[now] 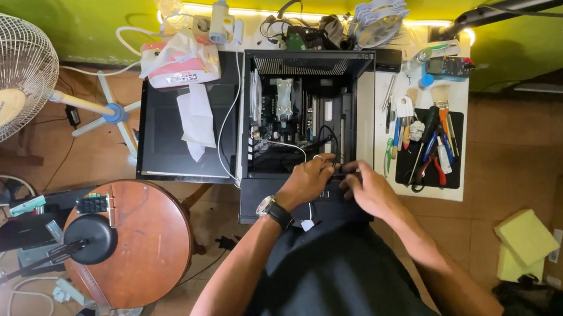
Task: The person unscrews the side panel of a desktop computer case, removes the panel, and begins disconnecting internal components.
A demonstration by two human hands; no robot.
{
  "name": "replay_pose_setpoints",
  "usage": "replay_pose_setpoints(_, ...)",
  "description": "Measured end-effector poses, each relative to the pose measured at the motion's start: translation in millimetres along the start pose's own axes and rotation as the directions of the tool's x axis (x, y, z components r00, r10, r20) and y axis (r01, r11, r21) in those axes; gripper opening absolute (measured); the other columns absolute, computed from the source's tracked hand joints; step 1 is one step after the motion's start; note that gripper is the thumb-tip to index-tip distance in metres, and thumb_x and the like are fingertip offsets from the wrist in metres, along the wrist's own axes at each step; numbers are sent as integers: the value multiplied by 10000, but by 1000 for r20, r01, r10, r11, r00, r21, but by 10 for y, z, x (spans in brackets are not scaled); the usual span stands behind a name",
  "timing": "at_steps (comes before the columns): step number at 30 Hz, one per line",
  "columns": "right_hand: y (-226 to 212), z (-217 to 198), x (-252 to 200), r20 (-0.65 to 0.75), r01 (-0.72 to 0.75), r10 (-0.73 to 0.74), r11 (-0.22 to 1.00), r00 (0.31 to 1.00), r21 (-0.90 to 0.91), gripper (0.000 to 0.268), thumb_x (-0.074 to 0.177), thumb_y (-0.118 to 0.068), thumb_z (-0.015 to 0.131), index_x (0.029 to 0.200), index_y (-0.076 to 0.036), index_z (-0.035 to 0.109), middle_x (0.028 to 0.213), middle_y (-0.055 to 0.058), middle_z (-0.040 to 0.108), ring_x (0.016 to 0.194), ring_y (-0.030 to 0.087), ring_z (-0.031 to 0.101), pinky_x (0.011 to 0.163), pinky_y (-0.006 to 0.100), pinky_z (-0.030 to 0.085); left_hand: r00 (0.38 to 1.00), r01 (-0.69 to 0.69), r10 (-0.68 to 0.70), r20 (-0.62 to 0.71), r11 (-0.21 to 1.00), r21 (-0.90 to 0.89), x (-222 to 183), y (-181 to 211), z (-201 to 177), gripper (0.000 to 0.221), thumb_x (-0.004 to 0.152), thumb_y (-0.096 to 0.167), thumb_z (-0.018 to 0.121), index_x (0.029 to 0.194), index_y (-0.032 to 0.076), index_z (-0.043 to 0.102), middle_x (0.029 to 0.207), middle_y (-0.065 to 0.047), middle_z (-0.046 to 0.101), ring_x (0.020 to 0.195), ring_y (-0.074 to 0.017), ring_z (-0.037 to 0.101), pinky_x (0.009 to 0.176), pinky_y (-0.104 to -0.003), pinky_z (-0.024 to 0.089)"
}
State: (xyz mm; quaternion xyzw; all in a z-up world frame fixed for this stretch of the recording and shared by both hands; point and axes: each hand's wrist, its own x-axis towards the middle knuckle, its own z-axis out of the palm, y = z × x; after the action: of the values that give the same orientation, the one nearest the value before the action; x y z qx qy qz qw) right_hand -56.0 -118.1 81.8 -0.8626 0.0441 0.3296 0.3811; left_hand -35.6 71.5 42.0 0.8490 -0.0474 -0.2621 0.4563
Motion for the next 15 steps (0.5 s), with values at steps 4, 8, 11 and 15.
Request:
replay_pose_setpoints(4,-242,-155,31,-73,-56,64,993,995,108,447,1032,-433,587,1436,-267,490,1027,110,772,792,235,773,815,414,586,1000,-12,12,-14,1000,-10,-82,40,33,354,980,321,573,1200,66,679,1163,-79,759,1090,-270,715,955,-412,576)
replay_pose_setpoints(8,-138,-55,289,-87,-30,41,992,995,124,321,1017,-406,640,1286,-232,661,1071,114,768,877,246,764,791,378,582,960,-213,231,-160,970,120,-253,140,-38,255,968,221,608,1101,28,708,1081,-146,766,1057,-325,719,929,-423,577)
replay_pose_setpoints(11,46,74,513,-116,-2,8,999,993,52,330,991,-430,677,1210,-187,717,1077,105,771,981,278,748,879,421,575,945,-250,253,-207,967,42,-312,17,-55,237,965,145,584,1134,26,699,1103,-159,743,1098,-341,694,965,-420,556)
replay_pose_setpoints(15,20,187,604,-183,2,-11,999,983,-46,327,945,-364,702,1192,-153,669,1102,143,747,1076,357,708,927,481,568,920,-298,293,-262,954,18,-295,-315,-3,299,957,57,555,1236,53,660,1167,-143,684,1150,-345,653,1016,-405,525)
